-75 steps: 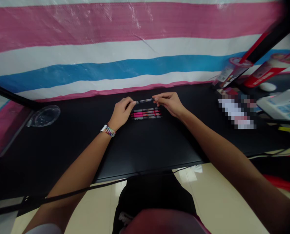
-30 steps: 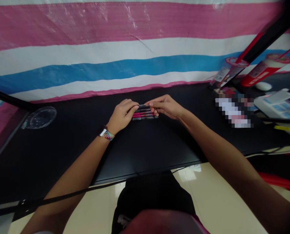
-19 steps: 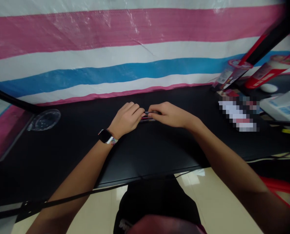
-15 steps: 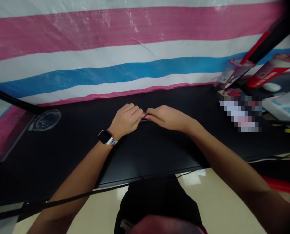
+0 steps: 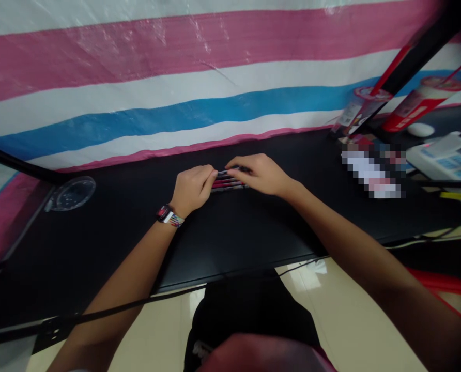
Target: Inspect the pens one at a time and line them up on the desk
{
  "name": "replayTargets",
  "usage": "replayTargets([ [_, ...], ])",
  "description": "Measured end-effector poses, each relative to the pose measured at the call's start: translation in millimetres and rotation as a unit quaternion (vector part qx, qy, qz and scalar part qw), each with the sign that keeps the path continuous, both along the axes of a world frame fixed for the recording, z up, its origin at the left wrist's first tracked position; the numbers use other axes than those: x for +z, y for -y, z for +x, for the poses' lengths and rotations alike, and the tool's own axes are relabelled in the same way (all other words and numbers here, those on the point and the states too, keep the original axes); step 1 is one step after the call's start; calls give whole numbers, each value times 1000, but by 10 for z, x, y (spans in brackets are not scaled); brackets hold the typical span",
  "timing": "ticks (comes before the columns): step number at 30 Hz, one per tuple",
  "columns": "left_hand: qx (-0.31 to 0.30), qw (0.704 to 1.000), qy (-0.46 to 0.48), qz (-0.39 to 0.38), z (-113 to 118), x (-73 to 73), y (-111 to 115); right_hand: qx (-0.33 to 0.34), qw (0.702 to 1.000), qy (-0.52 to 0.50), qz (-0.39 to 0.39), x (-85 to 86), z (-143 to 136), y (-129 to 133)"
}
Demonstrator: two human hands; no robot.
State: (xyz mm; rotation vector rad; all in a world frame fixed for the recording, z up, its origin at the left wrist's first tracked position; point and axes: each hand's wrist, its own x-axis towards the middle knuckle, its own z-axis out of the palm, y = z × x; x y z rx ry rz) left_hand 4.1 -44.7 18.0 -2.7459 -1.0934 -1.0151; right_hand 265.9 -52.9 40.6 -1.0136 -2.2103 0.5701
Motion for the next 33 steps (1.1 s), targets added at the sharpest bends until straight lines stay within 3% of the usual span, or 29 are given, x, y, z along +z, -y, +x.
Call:
replayTargets([
  [2,18,1000,21,2,-44,-31,-41,-27,988,-133,-72,-61,57,-91],
  [4,27,999,36,-8,-81,-54,-81,-45,958,-232,-162,-127,95,-183],
  [6,29,999,37,-16,-103,-71,-111,-36,930,-289,-226,-186,107,-248],
  [9,28,999,35,-25,-108,-87,-133,-25,910,-315,-269,-244,91,-278],
  [15,28,992,49,-112,-80,-120,-157,-38,898,-352,-262,-313,63,-284],
  [18,15,976,141,-163,-70,-169,-202,-64,895,-364,-248,-380,81,-345],
  [21,-7,941,262,-214,-74,-214,-268,-93,888,-381,-241,-453,114,-412],
  [24,11,923,284,-260,-87,-227,-320,-102,883,-387,-246,-500,136,-449],
  [29,7,909,325,-261,-116,-245,-374,-103,879,-397,-246,-515,142,-458],
  [33,18,915,308,-259,-141,-279,-415,-101,877,-400,-245,-522,147,-466],
])
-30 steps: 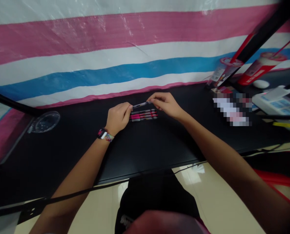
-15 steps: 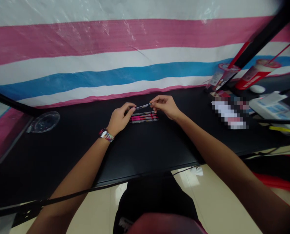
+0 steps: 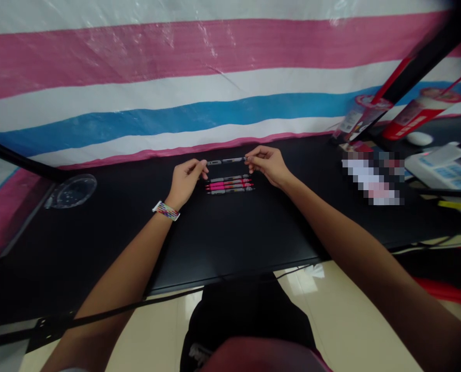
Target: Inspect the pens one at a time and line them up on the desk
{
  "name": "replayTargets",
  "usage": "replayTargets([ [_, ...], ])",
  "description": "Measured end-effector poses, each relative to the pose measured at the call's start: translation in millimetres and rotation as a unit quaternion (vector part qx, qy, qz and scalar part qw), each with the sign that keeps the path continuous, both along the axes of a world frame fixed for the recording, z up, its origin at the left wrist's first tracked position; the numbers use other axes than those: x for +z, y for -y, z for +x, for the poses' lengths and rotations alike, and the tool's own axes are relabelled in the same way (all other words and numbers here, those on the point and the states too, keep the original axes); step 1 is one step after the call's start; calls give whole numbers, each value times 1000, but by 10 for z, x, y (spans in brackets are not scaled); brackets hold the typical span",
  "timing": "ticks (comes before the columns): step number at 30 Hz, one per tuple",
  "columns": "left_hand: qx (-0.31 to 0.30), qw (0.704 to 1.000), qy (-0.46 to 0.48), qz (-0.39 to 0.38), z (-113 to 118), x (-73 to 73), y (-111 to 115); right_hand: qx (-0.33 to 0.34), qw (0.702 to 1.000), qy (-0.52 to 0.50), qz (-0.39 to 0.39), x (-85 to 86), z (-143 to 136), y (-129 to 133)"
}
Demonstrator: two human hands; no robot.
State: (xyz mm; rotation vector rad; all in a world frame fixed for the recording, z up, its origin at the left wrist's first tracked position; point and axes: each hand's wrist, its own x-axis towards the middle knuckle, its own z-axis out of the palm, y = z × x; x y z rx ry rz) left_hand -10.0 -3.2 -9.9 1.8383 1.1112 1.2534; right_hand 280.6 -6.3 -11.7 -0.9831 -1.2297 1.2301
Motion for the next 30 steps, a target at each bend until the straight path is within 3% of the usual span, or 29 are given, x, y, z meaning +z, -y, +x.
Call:
replayTargets([
  [9,-11,998,57,2,-12,-71,-46,-5,1000,-11,-3,-23,8,-9],
  [20,-2,999,22,35,-20,-66,-43,-7,1000,6,-14,-29,13,-28],
  [25,-17,1000,15,9,-20,-19,-19,-10,1000,-1,-10,-19,10,-20],
  [30,-34,997,70,8,-26,-44,-22,-7,1000,-8,-16,-18,-8,-6],
])
